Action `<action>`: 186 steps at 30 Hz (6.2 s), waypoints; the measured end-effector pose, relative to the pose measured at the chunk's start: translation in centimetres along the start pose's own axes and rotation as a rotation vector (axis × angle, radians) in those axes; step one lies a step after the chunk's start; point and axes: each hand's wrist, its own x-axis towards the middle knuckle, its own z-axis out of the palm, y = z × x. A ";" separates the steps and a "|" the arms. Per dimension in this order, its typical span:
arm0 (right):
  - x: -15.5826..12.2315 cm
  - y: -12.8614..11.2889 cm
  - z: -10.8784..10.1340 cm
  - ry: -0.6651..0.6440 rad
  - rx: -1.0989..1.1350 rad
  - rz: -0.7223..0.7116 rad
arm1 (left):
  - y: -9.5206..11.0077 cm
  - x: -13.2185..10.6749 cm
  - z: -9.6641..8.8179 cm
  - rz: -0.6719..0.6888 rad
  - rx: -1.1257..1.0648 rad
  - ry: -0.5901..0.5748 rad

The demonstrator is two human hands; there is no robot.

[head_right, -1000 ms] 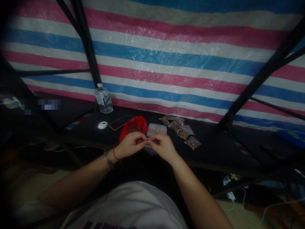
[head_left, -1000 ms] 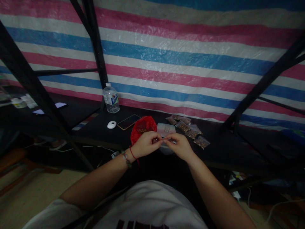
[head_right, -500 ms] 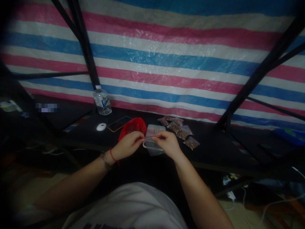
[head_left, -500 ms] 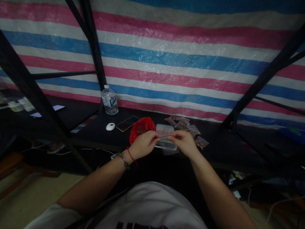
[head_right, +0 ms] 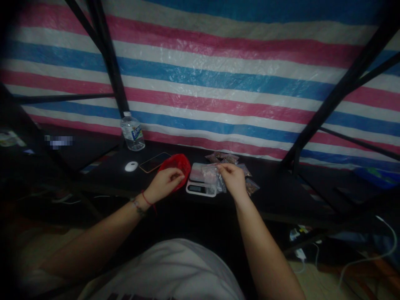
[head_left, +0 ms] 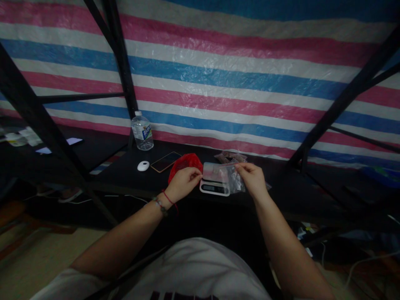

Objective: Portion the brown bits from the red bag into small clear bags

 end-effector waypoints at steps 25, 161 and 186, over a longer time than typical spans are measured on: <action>2.6 7.6 -6.6 -0.045 -0.882 0.264 | -4.1 1.2 -0.7 -0.149 0.072 0.134; 2.8 -6.9 14.5 -0.278 -0.392 -0.250 | -7.6 0.9 1.5 -0.095 0.090 0.161; -1.1 -3.3 7.3 -0.298 0.586 0.225 | -3.1 1.5 -0.6 -0.333 -0.936 0.141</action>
